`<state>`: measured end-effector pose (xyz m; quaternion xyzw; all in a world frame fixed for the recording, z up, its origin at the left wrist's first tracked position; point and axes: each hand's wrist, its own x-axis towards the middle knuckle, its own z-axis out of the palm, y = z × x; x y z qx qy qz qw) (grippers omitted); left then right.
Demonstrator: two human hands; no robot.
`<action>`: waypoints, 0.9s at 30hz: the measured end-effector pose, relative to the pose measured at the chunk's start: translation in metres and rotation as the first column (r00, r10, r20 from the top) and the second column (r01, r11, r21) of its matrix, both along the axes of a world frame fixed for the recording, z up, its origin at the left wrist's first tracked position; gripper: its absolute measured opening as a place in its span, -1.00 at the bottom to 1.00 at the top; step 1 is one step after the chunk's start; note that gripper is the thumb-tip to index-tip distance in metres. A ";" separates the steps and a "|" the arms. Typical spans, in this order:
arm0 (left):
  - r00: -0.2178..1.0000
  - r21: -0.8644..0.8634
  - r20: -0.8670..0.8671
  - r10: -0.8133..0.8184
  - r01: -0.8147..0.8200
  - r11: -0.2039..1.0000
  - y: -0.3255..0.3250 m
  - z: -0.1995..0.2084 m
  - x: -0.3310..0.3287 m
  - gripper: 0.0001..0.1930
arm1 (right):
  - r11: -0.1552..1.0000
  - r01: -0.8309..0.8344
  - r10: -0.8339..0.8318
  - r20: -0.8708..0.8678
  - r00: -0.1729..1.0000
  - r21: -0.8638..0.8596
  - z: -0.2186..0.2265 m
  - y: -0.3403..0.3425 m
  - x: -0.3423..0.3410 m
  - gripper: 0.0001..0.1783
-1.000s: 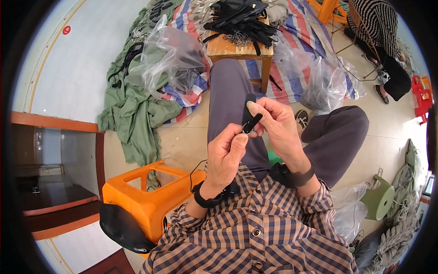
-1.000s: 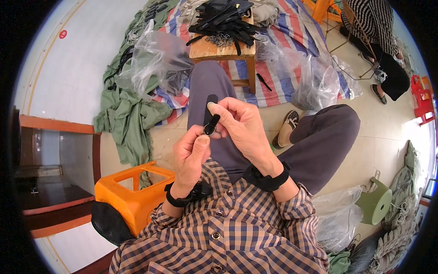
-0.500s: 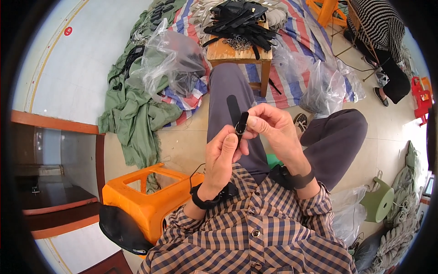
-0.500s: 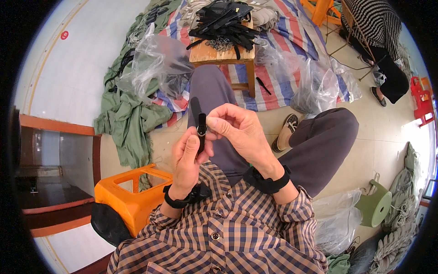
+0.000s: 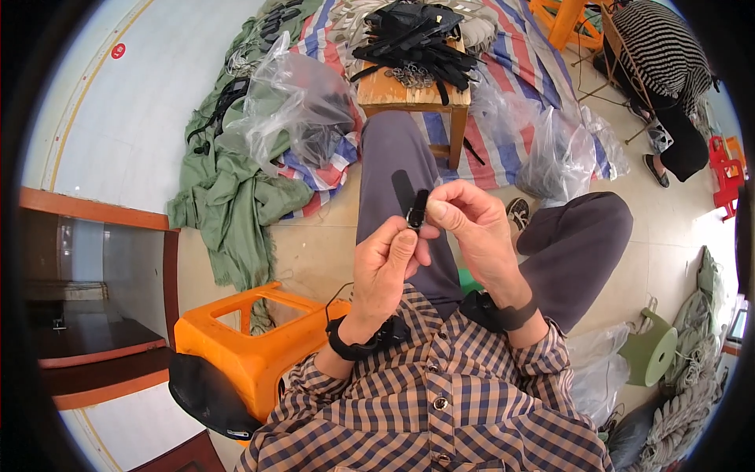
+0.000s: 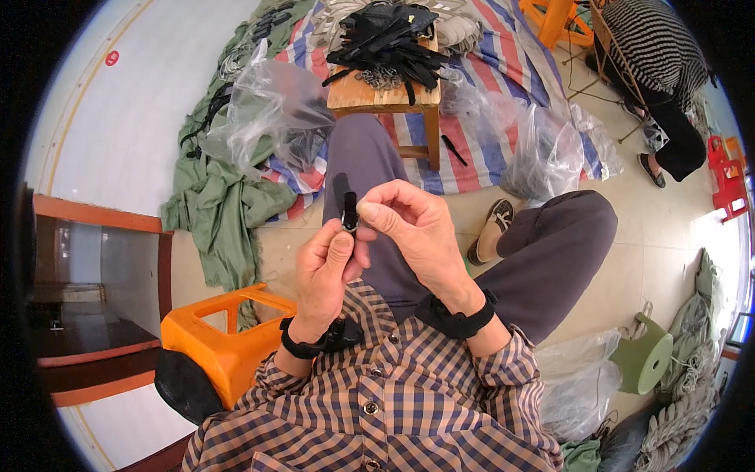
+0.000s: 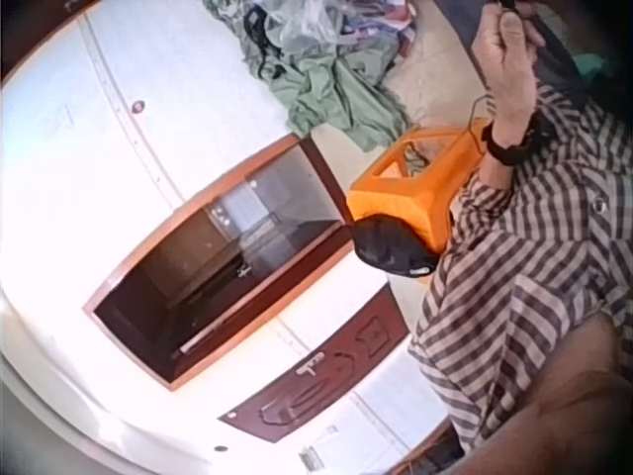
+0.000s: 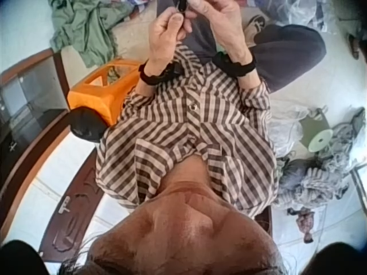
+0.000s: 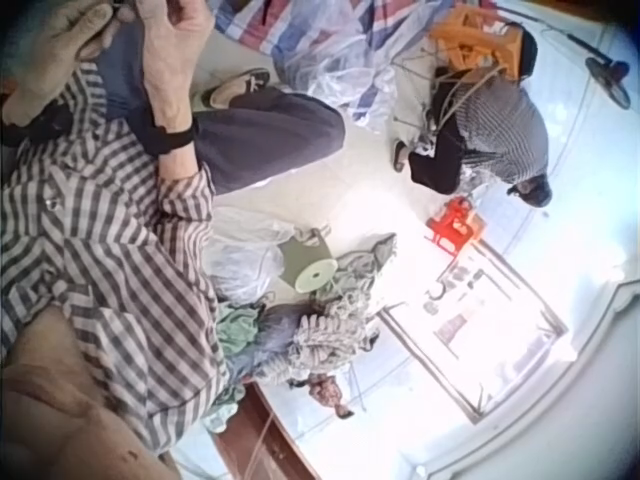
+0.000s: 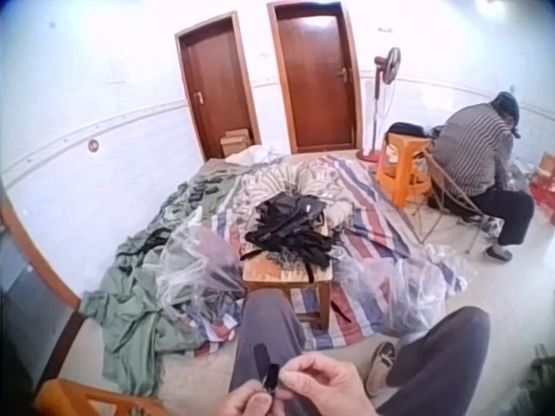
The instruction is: The recorder is assembling small black shoe components, possibly heel or sole protectors, by fitting them together.
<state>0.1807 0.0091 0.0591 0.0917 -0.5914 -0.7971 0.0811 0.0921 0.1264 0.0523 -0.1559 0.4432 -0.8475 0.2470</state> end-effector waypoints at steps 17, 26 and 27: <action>0.991 -0.233 0.093 -0.093 0.112 0.966 -0.001 0.001 0.003 -0.77 | 0.997 0.003 -0.004 0.021 1.000 0.079 -0.013 0.003 -0.009 -0.71; 0.999 -0.372 0.047 0.013 0.005 0.928 0.002 -0.005 0.003 -0.81 | 0.992 -0.003 0.013 -0.073 0.997 0.126 0.009 0.006 0.003 -0.82; 0.998 -0.469 0.030 0.058 -0.037 0.883 0.002 -0.007 0.003 -0.83 | 0.987 0.010 0.004 -0.093 0.996 0.158 0.008 0.006 0.004 -0.84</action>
